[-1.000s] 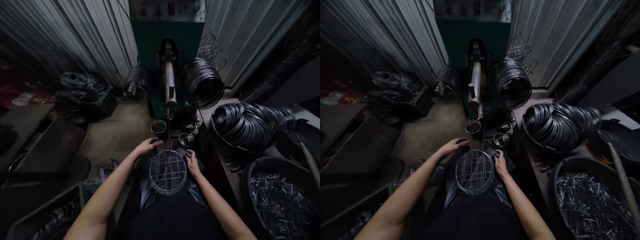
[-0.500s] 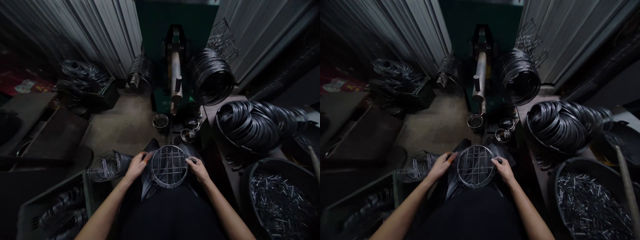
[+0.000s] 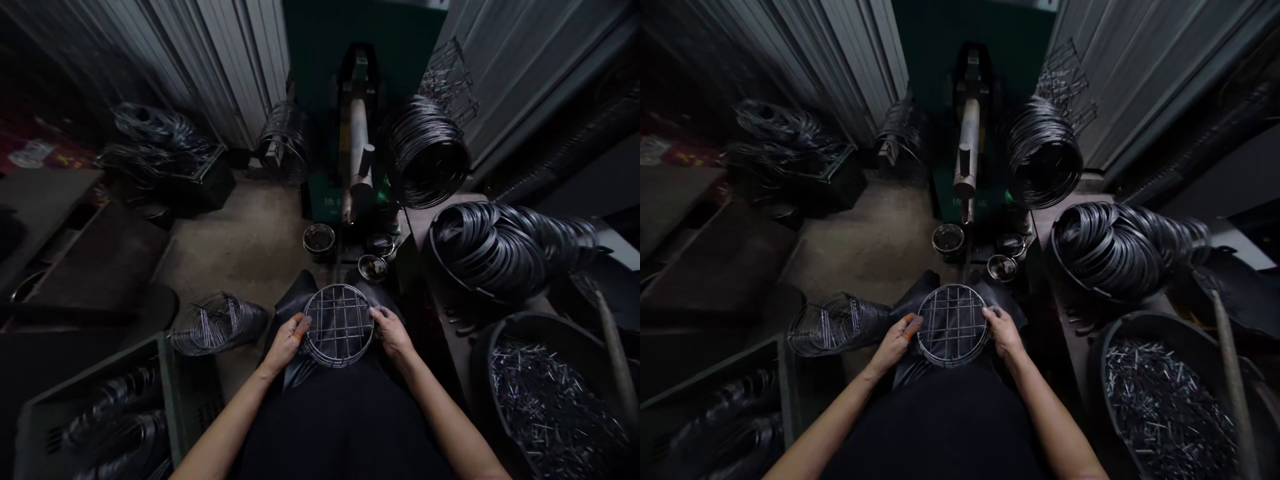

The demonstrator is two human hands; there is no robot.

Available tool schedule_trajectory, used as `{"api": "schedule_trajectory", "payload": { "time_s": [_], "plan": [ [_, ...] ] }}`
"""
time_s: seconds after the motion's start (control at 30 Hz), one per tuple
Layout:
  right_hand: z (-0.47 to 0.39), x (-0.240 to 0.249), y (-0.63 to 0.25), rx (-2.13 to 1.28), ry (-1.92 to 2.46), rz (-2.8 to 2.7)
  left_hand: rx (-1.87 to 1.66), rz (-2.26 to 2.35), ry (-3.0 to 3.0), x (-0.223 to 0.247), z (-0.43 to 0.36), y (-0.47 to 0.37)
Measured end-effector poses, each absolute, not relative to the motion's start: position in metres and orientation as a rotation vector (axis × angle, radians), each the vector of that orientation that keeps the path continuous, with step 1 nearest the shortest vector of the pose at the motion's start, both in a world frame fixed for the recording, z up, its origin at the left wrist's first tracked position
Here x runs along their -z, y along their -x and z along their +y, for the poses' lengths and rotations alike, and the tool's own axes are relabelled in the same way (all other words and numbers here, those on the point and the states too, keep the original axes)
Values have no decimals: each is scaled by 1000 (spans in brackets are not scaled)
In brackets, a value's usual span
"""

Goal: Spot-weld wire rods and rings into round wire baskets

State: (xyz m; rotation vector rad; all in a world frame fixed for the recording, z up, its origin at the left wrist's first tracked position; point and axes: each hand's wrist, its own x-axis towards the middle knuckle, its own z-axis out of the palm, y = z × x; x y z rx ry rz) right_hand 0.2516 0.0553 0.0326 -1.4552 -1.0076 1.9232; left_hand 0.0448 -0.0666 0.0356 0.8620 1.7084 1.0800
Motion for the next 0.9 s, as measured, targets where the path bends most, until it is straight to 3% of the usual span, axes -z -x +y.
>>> {"api": "schedule_trajectory", "payload": {
  "time_s": [0.67, 0.9],
  "plan": [
    [62, -35, -256, -1884, 1513, -1045, -1011, 1609, -738, -36, -72, -37],
    [96, -1, -274, -1495, 1339, -1052, -931, 1735, -691, -63, 5, 13]
  ]
}}
